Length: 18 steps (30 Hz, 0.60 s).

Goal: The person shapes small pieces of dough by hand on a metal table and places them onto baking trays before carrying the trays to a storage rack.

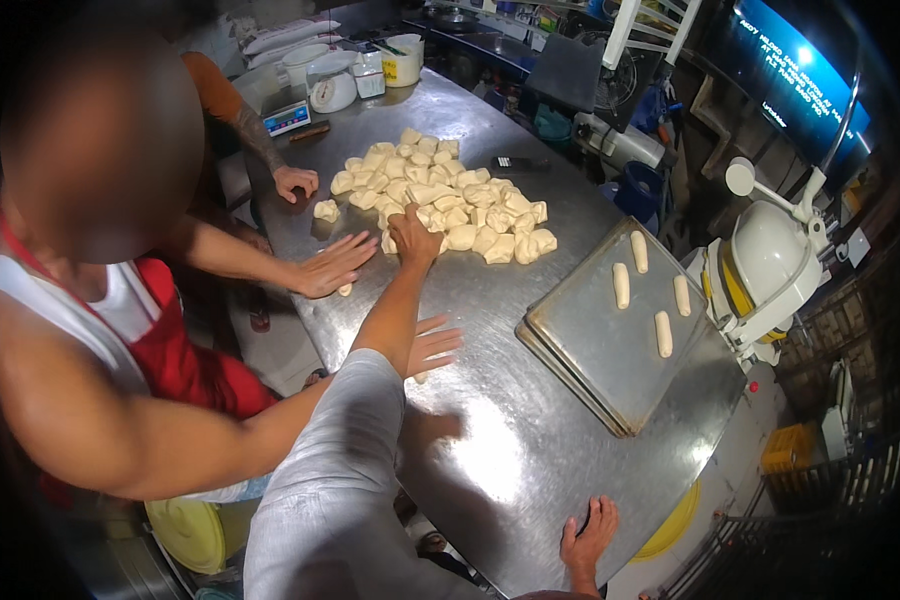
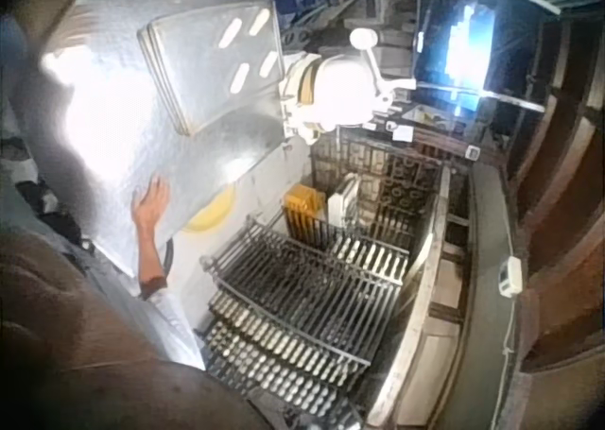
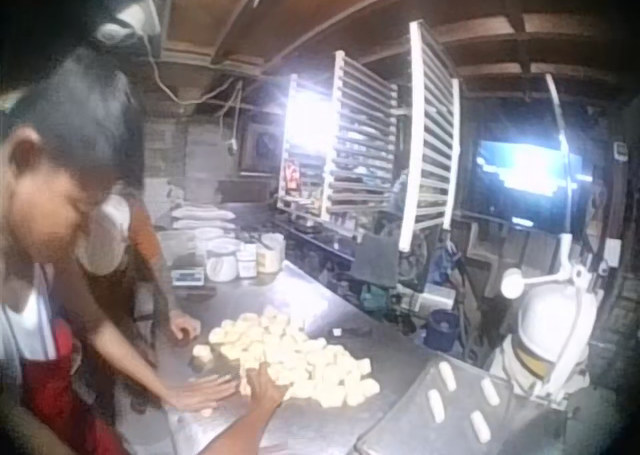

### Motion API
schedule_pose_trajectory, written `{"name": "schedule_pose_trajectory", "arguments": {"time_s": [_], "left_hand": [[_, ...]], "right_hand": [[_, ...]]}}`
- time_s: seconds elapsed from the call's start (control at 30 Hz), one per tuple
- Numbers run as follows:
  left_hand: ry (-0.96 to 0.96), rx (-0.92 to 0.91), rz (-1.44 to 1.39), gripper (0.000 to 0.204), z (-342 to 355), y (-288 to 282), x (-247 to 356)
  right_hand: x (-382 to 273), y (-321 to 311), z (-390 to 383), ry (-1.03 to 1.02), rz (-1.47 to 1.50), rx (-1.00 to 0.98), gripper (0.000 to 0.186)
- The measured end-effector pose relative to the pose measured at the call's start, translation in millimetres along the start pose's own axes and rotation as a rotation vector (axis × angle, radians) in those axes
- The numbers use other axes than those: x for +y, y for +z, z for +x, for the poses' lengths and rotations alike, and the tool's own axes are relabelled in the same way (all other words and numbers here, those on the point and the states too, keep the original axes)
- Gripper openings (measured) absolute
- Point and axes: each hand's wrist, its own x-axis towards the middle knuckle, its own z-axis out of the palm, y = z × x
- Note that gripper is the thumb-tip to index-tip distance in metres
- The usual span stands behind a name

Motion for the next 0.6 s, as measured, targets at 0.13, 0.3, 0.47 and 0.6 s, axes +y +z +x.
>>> {"name": "schedule_pose_trajectory", "arguments": {"time_s": [0.13, 0.3, 0.47, 0.6], "left_hand": [[0.012, -0.06, -0.08, 0.073, 8.5, -9.1, -7.2], [0.014, -0.156, -0.048, 0.067, 15.5, -58.8, 51.1], [0.36, -0.176, -0.454, 0.071, 9.4, -124.9, 176.2], [0.759, -0.519, -0.766, 0.056, -185.0, -132.3, 219.4]], "right_hand": [[2.6, 5.0, -0.2, -0.013, 0.05, 0.031, 0.061], [0.7, -2.6, -6.6, 0.017, 0.04, 0.022, 0.059], [-4.3, 0.4, -3.8, -0.042, 0.084, 0.073, 0.058], [11.5, -0.2, -11.4, -0.037, 0.056, 0.125, 0.061]]}}
